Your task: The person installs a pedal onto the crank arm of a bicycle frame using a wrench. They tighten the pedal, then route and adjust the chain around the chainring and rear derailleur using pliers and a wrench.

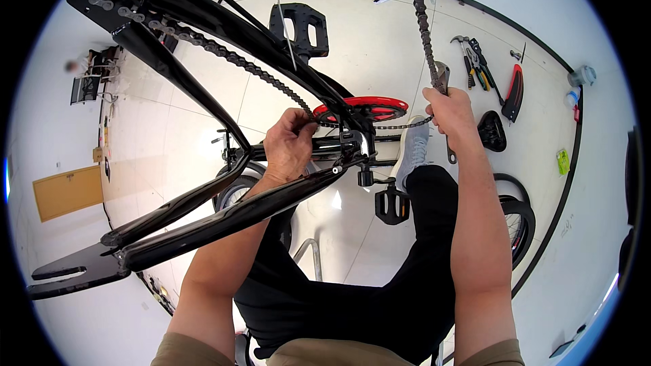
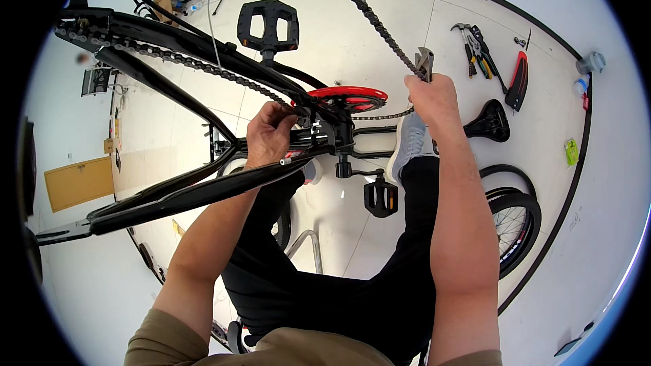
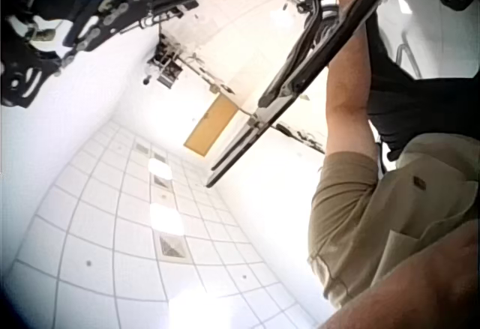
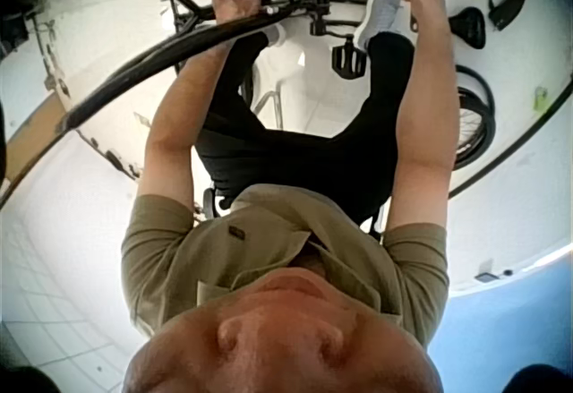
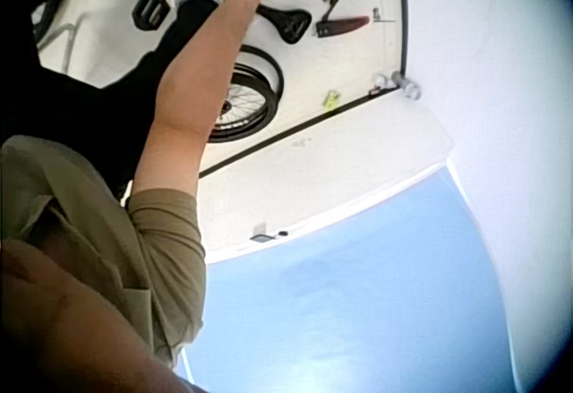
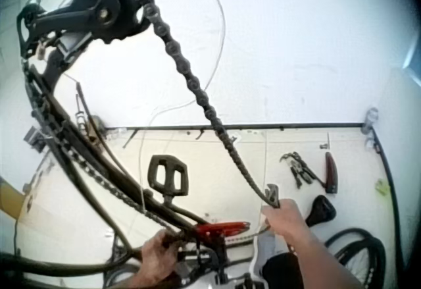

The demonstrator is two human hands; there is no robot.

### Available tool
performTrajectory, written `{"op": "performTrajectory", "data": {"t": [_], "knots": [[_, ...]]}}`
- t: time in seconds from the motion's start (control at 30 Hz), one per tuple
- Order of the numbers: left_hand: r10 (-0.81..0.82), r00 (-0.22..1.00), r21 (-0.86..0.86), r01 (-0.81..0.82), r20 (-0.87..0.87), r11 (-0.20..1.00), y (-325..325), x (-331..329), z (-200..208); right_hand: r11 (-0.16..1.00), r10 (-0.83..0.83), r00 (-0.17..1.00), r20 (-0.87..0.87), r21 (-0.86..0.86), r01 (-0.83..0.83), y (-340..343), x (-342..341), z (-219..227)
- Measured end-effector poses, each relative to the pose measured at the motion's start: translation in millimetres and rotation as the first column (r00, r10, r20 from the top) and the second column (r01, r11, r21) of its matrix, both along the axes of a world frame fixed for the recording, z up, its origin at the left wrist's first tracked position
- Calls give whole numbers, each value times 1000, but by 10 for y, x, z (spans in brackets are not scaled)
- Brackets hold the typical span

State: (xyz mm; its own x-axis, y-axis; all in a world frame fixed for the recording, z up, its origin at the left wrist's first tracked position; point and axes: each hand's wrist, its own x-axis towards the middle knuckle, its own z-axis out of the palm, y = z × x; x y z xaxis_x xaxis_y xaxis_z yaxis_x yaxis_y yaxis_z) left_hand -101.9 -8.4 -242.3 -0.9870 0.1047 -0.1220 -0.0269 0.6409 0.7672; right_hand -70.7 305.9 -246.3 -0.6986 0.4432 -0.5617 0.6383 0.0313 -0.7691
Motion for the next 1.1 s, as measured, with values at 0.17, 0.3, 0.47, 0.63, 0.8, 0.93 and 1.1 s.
{"op": "performTrajectory", "data": {"t": [0.17, 0.3, 0.47, 0.63, 0.8, 0.93, 1.1], "knots": [[-40, 999, -103, 37, -30, 994, 42, 32, 123, 999, 38, 999, 24, -33, -37, 38, 2, -10], [-33, 997, -87, 28, -62, 996, 76, 38, 155, 1000, -22, 1000, -2, -19, 22, 34, 3, -5], [-19, 995, -180, 0, -100, 984, 102, 30, 165, 1000, -16, 1000, 1, -14, 16, 52, -7, 13], [12, 999, -140, -18, -46, 990, 87, 32, 133, 999, -31, 1000, -5, -30, 31, 49, 12, 38], [24, 999, -128, -29, -39, 991, 146, 38, 191, 1000, -18, 1000, -13, 0, 18, 58, 21, -1], [22, 998, -220, -8, 61, 976, 151, 24, 268, 1000, -3, 1000, 22, 13, 3, 48, -9, -16], [14, 996, -176, 3, 94, 984, 97, -25, 158, 1000, -2, 1000, -13, -10, 2, 75, -3, -63]]}}
